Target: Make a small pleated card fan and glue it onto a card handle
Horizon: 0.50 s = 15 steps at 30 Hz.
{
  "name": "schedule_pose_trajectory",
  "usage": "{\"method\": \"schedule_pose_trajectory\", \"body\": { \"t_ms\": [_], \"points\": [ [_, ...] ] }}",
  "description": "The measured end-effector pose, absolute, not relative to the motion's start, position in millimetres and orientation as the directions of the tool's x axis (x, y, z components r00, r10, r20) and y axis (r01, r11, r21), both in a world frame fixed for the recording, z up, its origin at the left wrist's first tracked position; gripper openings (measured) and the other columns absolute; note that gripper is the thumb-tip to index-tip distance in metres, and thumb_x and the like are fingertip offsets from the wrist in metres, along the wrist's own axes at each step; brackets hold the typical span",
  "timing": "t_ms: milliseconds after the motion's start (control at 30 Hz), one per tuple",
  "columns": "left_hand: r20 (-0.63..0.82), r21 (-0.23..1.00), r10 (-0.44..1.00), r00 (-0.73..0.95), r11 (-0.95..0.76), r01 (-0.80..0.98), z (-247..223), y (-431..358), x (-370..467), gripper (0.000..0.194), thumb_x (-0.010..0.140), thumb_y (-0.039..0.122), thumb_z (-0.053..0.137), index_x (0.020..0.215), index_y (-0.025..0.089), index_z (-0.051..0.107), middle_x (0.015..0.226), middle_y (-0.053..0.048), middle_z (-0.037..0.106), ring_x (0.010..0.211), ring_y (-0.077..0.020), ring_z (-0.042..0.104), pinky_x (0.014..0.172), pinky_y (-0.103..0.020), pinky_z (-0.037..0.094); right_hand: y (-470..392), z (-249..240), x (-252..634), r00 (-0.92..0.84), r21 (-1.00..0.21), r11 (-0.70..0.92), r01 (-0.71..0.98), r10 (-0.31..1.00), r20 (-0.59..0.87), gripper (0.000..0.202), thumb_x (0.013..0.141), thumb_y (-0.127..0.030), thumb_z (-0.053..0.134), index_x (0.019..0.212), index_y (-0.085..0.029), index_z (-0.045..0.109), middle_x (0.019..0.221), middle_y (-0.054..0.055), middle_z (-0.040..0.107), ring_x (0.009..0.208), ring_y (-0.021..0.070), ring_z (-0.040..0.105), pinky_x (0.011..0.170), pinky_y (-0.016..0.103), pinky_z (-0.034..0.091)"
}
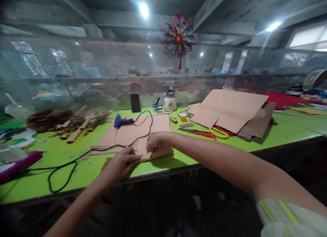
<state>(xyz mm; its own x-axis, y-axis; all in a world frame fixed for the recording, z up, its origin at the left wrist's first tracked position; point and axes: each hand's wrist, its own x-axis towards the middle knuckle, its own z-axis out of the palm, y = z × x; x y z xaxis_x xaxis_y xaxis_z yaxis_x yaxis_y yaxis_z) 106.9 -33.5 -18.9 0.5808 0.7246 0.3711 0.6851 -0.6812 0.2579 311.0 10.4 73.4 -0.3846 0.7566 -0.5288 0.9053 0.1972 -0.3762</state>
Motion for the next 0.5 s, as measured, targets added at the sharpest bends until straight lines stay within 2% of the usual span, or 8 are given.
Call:
{"method": "schedule_pose_trajectory", "body": {
  "t_ms": [500],
  "points": [
    [0.358, 0.276, 0.737, 0.573, -0.670, 0.689, -18.7, -32.9, 108.0, 0.025, 0.099, 0.026, 0.059, 0.104, 0.023, 0.084, 0.082, -0.005, 0.058, 0.080, -0.0200, 0.058, 0.071, -0.029, 0.043, 3.0, 69.3, 304.1, -0.312, -0.352, 0.125, 0.928, 0.778, -0.546, 0.033, 0.100, -0.035, 0.069, 0.127, -0.017, 0.066, 0.129, 0.009, 0.067, 0.109, 0.0264, 0.069, 0.090, 0.046, 0.060]
  ]
}}
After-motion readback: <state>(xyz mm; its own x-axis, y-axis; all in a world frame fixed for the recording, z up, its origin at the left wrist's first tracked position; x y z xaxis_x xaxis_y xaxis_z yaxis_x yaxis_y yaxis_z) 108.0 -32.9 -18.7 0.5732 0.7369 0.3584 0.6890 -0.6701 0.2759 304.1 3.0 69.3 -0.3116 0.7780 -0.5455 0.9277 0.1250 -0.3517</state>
